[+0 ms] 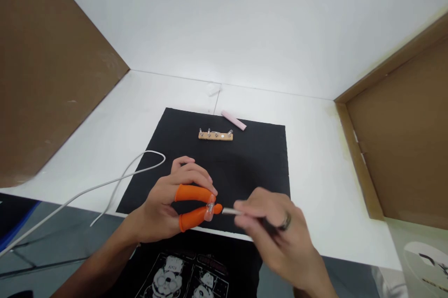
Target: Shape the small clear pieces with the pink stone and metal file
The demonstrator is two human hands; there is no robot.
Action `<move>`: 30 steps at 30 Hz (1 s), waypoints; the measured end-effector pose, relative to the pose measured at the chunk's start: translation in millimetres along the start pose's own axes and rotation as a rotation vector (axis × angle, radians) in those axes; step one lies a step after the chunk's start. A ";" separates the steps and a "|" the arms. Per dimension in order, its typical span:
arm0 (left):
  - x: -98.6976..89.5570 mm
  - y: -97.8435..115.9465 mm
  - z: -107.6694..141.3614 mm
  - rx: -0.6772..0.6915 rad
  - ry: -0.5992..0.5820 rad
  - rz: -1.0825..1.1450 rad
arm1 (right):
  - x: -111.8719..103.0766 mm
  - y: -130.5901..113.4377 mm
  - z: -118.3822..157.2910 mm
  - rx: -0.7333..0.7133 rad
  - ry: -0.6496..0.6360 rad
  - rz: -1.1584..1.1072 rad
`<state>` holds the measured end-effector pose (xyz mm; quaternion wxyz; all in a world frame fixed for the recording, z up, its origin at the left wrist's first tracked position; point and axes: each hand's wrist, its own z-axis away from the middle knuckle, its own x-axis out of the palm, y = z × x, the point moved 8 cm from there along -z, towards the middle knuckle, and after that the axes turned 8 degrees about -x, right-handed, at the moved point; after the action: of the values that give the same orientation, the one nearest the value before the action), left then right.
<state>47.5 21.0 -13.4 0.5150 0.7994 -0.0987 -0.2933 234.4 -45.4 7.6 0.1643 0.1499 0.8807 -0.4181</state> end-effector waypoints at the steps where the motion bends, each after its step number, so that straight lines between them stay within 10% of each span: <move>1: 0.3 -0.2 -0.5 0.001 -0.002 0.000 | 4.1 -5.1 -1.3 -0.026 -0.079 0.022; 4: 1.0 0.9 -1.2 0.010 -0.003 0.007 | 9.2 -8.5 -2.6 -0.051 -0.181 0.070; 11: 1.4 3.6 0.4 0.007 -0.001 0.021 | -14.0 15.5 4.3 0.040 0.220 0.053; 18: 0.0 2.4 -0.6 0.023 0.001 0.005 | 14.2 -14.2 -4.7 -0.066 -0.217 0.050; 24: 0.1 4.5 -0.5 0.014 0.003 -0.005 | -16.9 6.9 3.1 -0.022 0.183 0.100; 30: 0.1 3.2 -0.8 0.027 -0.001 -0.015 | 16.2 -13.1 -8.3 -0.043 -0.286 0.063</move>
<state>48.5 20.1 -10.3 0.5021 0.8068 -0.0968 -0.2960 213.2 -44.8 14.8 0.3044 0.1130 0.8519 -0.4109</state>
